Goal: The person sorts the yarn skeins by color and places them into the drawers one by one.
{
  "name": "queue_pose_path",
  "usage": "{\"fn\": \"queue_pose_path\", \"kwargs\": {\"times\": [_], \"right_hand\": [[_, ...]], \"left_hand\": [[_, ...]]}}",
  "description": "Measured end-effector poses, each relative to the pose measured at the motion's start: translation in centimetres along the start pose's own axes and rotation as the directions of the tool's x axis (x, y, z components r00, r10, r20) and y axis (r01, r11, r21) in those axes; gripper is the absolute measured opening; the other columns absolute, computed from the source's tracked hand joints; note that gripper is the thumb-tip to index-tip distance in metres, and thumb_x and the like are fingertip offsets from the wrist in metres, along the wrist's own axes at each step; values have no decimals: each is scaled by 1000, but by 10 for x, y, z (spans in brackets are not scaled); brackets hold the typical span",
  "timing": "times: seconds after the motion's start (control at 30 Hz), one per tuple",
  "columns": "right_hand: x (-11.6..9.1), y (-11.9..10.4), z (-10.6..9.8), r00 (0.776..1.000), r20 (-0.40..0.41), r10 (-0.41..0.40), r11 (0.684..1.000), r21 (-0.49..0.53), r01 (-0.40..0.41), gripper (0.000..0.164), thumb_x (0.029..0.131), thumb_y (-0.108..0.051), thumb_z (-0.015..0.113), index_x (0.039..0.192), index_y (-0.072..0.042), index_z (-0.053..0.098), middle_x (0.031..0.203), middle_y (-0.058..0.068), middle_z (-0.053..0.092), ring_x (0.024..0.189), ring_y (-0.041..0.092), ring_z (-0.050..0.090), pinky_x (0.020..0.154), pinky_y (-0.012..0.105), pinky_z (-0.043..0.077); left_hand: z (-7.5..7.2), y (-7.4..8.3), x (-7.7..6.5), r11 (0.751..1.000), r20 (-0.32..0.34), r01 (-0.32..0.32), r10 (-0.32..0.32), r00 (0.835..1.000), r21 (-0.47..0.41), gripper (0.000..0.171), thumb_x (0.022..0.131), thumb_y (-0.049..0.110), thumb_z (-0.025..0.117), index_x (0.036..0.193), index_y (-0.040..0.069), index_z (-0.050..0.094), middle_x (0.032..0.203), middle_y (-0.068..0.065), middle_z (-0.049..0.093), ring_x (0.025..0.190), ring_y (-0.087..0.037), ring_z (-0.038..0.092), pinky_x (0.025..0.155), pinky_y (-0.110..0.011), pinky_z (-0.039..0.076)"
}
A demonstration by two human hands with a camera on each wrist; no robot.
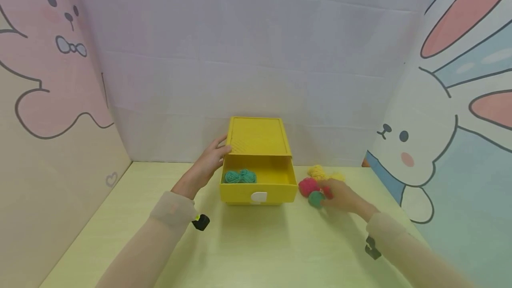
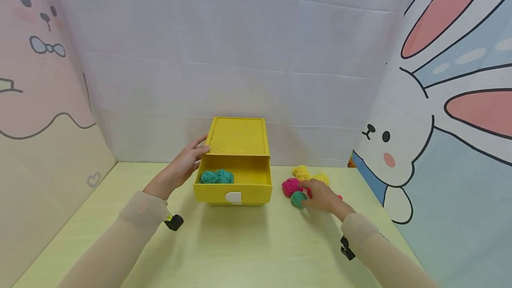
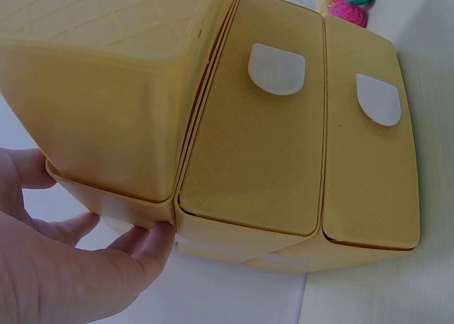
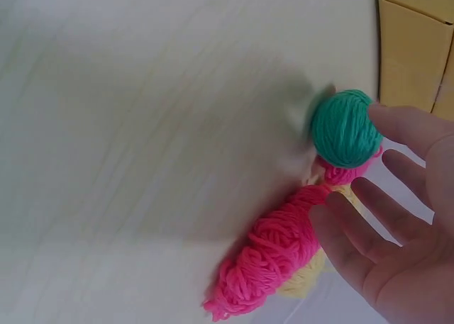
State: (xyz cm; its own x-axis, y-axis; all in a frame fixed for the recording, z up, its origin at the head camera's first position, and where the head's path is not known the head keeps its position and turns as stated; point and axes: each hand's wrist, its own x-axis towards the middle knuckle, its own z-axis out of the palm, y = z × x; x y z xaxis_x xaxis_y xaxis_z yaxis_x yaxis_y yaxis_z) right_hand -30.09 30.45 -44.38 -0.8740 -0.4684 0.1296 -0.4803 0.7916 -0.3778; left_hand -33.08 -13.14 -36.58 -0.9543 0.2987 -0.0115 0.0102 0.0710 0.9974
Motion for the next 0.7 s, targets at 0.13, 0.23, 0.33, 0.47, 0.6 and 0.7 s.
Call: {"fn": "queue_pose_path", "kwargs": {"times": [0.13,0.23,0.33,0.47,0.6,0.7], "right_hand": [[0,1,8,1000,5,8,1000,4,-8,40,88,-7,86,124,1,72,108,10,71,93,28,60,87,47,55],[0,0,14,1000,0,8,1000,6,-8,36,88,-7,86,121,-1,73,112,10,72,97,32,62,92,52,56],[0,0,17,1000,-7,18,1000,-6,-18,38,88,-8,87,123,0,72,115,11,73,100,32,63,96,57,56],[1,-2,19,999,-11,36,999,-19,-36,42,87,-9,88,124,0,72,114,11,72,100,29,63,97,58,56],[2,-2,22,999,-14,40,999,-22,-40,42,85,-7,88,123,2,72,111,10,73,96,26,62,94,54,57],[3,-1,23,999,-6,49,998,-24,-50,42,86,-9,89,122,1,72,110,8,73,96,25,62,93,52,59]], "left_hand": [[0,0,0,1000,-4,5,-5,1000,0,69,113,30,49,172,24,14,174,-11,22,161,-32,22,132,-56,18],[0,1,0,1000,2,1,-1,1000,1,70,113,29,48,173,23,13,175,-12,20,162,-33,21,132,-56,17],[0,1,-1,1000,-4,5,-5,1000,1,69,113,30,49,172,24,14,174,-11,21,162,-32,22,132,-56,18],[0,1,-1,1000,-9,6,-6,1000,-3,68,113,30,50,172,26,16,174,-9,22,161,-31,23,132,-55,19],[0,1,-3,1000,-2,2,-2,1000,-6,69,113,30,49,172,25,15,175,-9,20,161,-31,22,132,-56,18],[0,1,-4,1000,-2,4,-4,1000,-6,69,113,30,49,172,25,15,175,-9,20,162,-32,21,132,-56,18]]}}
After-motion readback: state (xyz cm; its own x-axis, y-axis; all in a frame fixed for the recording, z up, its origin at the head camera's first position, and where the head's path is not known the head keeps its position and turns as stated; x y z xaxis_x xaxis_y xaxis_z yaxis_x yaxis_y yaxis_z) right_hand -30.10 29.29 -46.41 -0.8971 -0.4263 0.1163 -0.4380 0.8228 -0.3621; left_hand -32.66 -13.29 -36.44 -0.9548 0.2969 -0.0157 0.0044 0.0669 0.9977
